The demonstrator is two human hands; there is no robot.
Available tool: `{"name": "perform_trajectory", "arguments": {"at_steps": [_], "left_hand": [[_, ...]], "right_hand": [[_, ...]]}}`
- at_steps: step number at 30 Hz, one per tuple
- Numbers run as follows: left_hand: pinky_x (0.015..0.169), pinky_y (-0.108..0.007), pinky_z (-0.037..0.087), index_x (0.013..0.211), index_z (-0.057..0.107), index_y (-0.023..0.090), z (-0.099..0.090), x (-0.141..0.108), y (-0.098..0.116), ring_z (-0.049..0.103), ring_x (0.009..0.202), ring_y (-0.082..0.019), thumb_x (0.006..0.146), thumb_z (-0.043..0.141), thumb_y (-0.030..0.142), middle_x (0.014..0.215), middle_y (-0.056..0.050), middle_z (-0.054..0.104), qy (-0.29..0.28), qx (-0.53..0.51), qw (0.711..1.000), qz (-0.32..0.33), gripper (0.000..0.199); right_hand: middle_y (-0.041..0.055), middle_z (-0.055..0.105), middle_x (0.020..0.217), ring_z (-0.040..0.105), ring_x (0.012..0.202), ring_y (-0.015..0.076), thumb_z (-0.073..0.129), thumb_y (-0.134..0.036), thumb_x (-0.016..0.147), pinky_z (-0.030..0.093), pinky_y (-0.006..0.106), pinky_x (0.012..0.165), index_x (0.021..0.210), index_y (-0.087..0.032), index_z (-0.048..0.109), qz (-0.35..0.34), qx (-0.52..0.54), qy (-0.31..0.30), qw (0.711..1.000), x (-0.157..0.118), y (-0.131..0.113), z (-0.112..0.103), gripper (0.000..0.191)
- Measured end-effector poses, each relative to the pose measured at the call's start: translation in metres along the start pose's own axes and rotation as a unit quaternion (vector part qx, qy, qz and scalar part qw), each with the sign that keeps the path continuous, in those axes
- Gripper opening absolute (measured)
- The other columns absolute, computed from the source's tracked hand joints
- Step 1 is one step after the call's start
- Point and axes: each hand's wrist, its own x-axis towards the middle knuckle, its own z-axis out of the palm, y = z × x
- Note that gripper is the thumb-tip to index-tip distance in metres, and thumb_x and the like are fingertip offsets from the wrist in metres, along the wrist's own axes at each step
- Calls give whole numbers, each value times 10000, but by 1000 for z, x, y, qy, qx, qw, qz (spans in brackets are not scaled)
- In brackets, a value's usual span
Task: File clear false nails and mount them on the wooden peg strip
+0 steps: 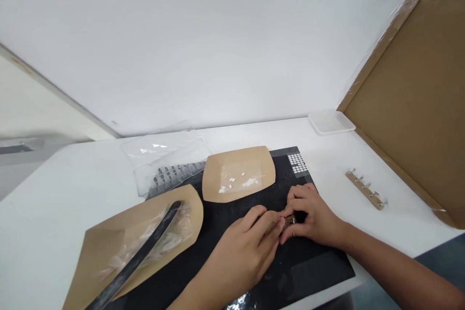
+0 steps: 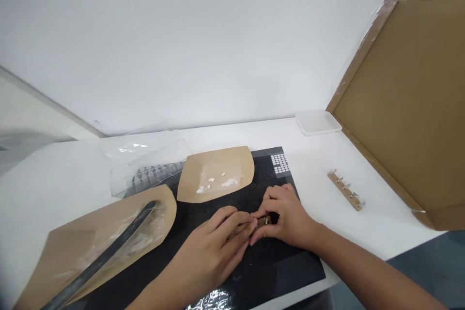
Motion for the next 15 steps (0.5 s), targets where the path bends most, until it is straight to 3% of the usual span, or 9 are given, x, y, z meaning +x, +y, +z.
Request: {"name": "perform_trajectory", "arguments": {"at_steps": [3,7,11,15], "left_hand": [[729,-395,564,1298,663,58,2,-3,2,595,1076,-299,991,624,180,1185,-152,680,-18,63,997,33,333],[680,-392,534,1118,719,94,0,-3,4,589,1098,-310,978,622,182,1146,-142,670,-35,98,992,73,192],[721,-382,546,1063,713,109,1,-1,5,588,1113,-302,986,614,180,1058,-107,664,-31,61,997,40,144],[749,-394,545,1108,701,90,2,0,7,577,1210,-324,990,600,165,1091,-117,674,-12,46,998,30,173]], "right_hand": [[-20,632,838,609,820,161,840,-678,748,316,358,809,908,-272,797,7,-3,-6,1000,0,-1,0,438],[-28,620,825,604,808,157,860,-649,743,315,361,814,891,-271,791,13,0,-8,1000,0,-2,0,412],[-33,611,832,598,810,153,866,-633,748,320,360,817,880,-267,786,19,-6,-21,1000,0,-2,-1,398],[-33,604,825,590,808,155,866,-636,750,327,359,813,903,-276,795,21,-20,-27,999,-1,-2,-1,397]]}}
